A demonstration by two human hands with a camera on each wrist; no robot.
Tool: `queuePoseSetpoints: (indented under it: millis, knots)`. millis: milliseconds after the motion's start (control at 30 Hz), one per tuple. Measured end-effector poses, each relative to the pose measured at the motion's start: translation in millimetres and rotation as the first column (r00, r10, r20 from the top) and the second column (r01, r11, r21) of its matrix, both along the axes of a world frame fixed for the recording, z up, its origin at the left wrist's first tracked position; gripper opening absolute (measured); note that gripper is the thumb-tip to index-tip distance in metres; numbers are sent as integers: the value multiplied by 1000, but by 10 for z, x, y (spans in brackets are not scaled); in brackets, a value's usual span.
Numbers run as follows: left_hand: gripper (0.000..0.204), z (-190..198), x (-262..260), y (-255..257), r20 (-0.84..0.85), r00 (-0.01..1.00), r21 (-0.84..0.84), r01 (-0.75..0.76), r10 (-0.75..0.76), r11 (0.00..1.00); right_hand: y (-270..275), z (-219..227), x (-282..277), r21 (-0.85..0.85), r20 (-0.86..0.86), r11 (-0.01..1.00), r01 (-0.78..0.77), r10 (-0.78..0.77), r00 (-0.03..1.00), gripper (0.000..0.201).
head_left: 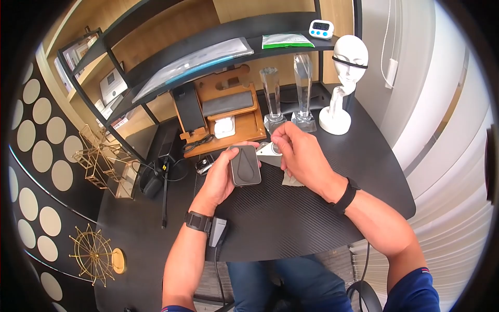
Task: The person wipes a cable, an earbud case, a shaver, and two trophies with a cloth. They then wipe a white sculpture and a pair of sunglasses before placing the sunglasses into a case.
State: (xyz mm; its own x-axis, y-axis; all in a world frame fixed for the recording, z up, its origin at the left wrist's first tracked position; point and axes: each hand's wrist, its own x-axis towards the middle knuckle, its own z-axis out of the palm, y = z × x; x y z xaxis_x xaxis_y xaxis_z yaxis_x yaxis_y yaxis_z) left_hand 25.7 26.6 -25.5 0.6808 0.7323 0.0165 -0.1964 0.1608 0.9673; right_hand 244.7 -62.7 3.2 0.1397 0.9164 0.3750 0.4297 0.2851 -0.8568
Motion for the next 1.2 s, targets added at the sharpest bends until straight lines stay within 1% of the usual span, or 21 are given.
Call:
queuePoseSetpoints:
  millis: [133,233,300,333,400,433,500,533,567,600,633,700,733,800,833,900,933,1000,1033,1100,1200]
  knots:
    - [60,45,-29,-4,21,1000,25,4,-5,1000,-39,79,-3,-67,14,998,-2,3,1000,19]
    - [60,16,-19,2,22,1000,18,0,0,1000,-42,69,-8,-36,-2,999,4,-4,1000,18]
    - [59,10,-28,3,20,1000,20,-7,7,1000,-10,29,-12,26,0,1000,13,-13,1000,17]
    - [58,11,-28,-3,11,1000,-5,-15,15,1000,-6,22,-16,30,0,999,13,-13,1000,17]
    - [57,8,-1,-7,3,1000,-32,-21,21,999,-9,1,-16,140,41,990,-28,23,999,14]
    - [57,0,17,-17,0,999,-56,-37,37,998,-19,4,-16,136,42,990,-28,23,999,14]
    - [56,-24,1,-13,-4,998,-82,-56,56,995,-40,24,-26,151,62,984,-96,88,994,13]
    - [55,-33,-30,12,-15,1000,-78,23,-24,997,-22,1,-26,150,62,984,-97,89,994,13]
    - [54,-39,-44,25,-27,994,-74,104,-106,992,5,-36,-20,220,124,971,-95,68,990,13]
    - [54,-41,-27,11,-27,994,-75,105,-107,992,16,-54,-12,288,183,953,-95,42,982,14]
    - [54,-42,-2,-20,-23,993,-90,112,-114,990,6,-55,-2,287,182,953,-93,40,982,14]
    - [54,-57,0,-48,-20,993,-102,117,-119,988,-10,-33,4,335,275,935,-117,21,961,16]
    - [55,-73,-10,-46,-9,991,-99,131,-132,986,-5,-37,2,338,276,934,-118,22,961,16]
    - [56,-84,-8,-9,3,989,-93,145,-145,985,2,-49,2,404,388,899,-165,-5,922,18]
    - [56,-94,-5,15,27,989,-95,145,-143,985,-11,-41,3,403,387,900,-165,-4,922,18]
    - [57,-94,-5,20,51,989,-103,143,-138,984,-49,-10,-7,370,415,899,-233,65,908,20]
    - [57,-68,-5,5,78,991,-97,120,-113,988,-44,-21,-10,369,415,899,-236,68,907,20]
    - [57,-53,1,5,106,991,-91,97,-87,991,-31,-39,-2,332,426,894,-302,143,893,22]
    - [57,-58,6,10,120,991,-97,69,-57,993,-36,-32,5,331,426,894,-302,143,893,22]
    - [57,-79,3,30,133,991,-102,41,-28,994,-44,-4,20,245,487,895,-373,219,845,22]
    - [57,-88,-32,67,130,990,-55,56,-49,997,-39,-30,13,276,507,892,-357,180,843,21]
